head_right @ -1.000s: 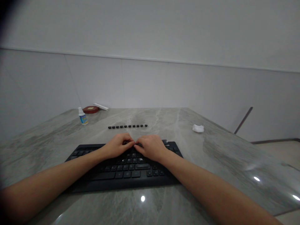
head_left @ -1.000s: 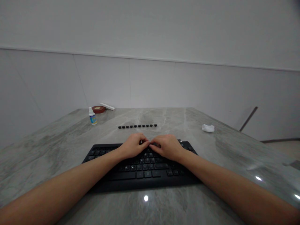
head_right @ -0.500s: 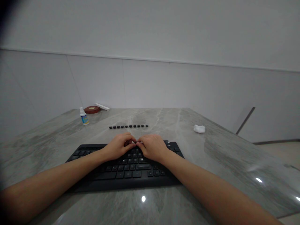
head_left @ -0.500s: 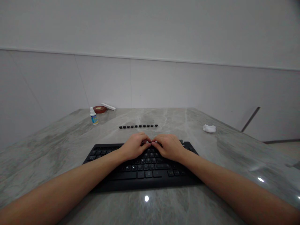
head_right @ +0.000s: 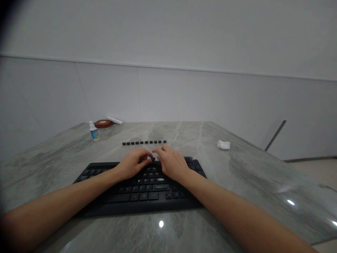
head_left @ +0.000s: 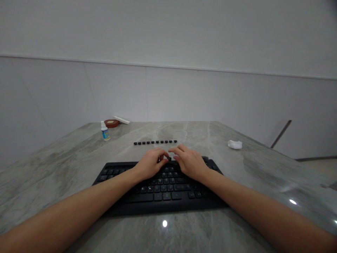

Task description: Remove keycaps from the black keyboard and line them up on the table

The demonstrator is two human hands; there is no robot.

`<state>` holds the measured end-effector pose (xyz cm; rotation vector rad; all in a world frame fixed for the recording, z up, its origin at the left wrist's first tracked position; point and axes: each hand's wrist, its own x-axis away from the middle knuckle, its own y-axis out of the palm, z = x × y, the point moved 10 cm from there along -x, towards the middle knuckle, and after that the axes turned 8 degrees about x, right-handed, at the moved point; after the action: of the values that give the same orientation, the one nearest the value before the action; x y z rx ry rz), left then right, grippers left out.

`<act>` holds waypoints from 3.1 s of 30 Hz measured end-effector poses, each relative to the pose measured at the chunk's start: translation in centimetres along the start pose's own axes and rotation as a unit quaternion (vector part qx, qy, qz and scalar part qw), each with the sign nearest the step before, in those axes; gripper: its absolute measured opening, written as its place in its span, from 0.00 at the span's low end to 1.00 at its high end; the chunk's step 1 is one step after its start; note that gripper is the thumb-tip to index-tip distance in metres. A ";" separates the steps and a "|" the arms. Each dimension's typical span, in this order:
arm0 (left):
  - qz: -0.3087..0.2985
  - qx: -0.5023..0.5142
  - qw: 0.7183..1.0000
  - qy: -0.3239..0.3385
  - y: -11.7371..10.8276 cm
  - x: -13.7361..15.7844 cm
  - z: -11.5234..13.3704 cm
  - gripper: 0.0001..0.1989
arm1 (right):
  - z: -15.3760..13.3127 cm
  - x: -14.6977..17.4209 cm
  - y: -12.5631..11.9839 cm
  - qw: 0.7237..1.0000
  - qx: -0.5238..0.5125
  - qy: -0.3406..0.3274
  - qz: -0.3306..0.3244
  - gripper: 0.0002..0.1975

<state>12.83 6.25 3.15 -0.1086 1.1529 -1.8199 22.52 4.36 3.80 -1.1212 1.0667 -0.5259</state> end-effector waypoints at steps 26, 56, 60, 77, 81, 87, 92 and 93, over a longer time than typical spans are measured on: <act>-0.023 -0.009 1.000 -0.002 1.1 0.0 -0.6 0.12 | 12.2 -7.6 6.9 0.965 0.127 0.194 -0.121 0.15; -0.040 -0.015 0.999 0.015 1.5 -0.1 -0.2 0.10 | 14.3 -6.8 8.8 0.971 0.068 0.195 -0.121 0.15; -0.039 -0.018 0.999 0.022 1.4 -0.1 -0.1 0.11 | 14.3 -6.9 8.9 0.972 0.063 0.195 -0.119 0.15; -0.037 -0.022 0.999 0.027 1.4 -0.1 0.3 0.10 | 14.0 -7.1 9.0 0.973 0.058 0.188 -0.119 0.15; -0.040 -0.023 0.998 0.031 1.5 -0.1 0.2 0.10 | 13.9 -7.1 8.9 0.973 0.061 0.190 -0.115 0.15; -0.039 -0.036 0.998 0.034 1.5 0.1 0.3 0.10 | 13.6 -6.9 7.0 0.971 0.080 0.209 -0.080 0.17; -0.033 -0.096 0.991 0.085 1.5 0.6 1.7 0.10 | 12.6 -6.7 1.7 0.962 0.097 0.254 0.015 0.23; -0.032 -0.111 0.989 0.092 1.5 0.6 1.9 0.10 | 12.0 -6.6 0.7 0.963 0.095 0.252 0.029 0.22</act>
<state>14.48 4.33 2.86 -0.1099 1.4970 -1.7796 30.14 15.48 6.46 -0.7987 1.4483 -0.8764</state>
